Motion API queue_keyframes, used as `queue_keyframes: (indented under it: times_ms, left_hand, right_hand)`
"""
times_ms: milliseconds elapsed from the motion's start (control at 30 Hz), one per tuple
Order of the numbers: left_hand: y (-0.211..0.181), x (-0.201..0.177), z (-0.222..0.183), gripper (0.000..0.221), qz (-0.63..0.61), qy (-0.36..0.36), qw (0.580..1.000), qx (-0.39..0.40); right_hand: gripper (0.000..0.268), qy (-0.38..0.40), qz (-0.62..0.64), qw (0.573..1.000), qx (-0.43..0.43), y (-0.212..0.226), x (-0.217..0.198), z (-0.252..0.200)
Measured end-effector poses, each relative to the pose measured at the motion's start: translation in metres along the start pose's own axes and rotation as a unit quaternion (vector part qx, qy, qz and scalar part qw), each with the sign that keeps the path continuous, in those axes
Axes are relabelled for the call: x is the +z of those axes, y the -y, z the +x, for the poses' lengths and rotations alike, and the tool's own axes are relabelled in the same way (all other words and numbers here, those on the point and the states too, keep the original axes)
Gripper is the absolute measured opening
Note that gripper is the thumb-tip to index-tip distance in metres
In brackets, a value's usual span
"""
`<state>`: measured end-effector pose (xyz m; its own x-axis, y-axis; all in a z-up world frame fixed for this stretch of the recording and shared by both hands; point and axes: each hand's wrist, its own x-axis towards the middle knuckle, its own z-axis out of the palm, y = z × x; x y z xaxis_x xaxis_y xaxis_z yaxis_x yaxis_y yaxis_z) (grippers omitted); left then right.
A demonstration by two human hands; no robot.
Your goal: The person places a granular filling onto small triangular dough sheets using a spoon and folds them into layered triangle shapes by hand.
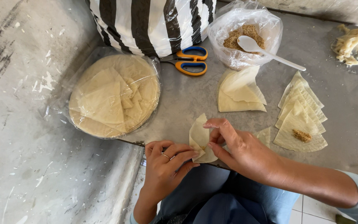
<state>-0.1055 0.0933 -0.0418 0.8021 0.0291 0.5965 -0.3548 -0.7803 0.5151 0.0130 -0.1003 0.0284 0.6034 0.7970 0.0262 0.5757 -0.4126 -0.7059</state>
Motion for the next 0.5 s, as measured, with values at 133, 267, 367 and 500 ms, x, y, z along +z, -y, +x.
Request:
queue_keyframes:
  times_ms: [133, 267, 367, 500]
  left_hand:
    - [0.001, -0.002, 0.001, 0.025, -0.008, 0.002, 1.000, 0.004]
    - [0.003, -0.002, 0.002, 0.022, -0.019, -0.008, 1.000, 0.013]
    - [0.004, -0.001, 0.001, 0.020, -0.017, -0.013, 1.000, 0.012]
    - [0.005, 0.002, 0.000, 0.019, -0.015, -0.013, 1.000, -0.015]
  right_hand:
    - [0.039, 0.013, 0.006, 1.000, 0.023, 0.003, 0.001, -0.004]
    - [0.033, 0.049, -0.075, 0.996, -0.025, 0.010, 0.003, -0.008]
    - [0.044, 0.015, -0.108, 0.985, -0.134, 0.015, 0.004, -0.012]
    - [0.059, -0.022, -0.129, 0.966, -0.221, 0.015, 0.006, -0.013]
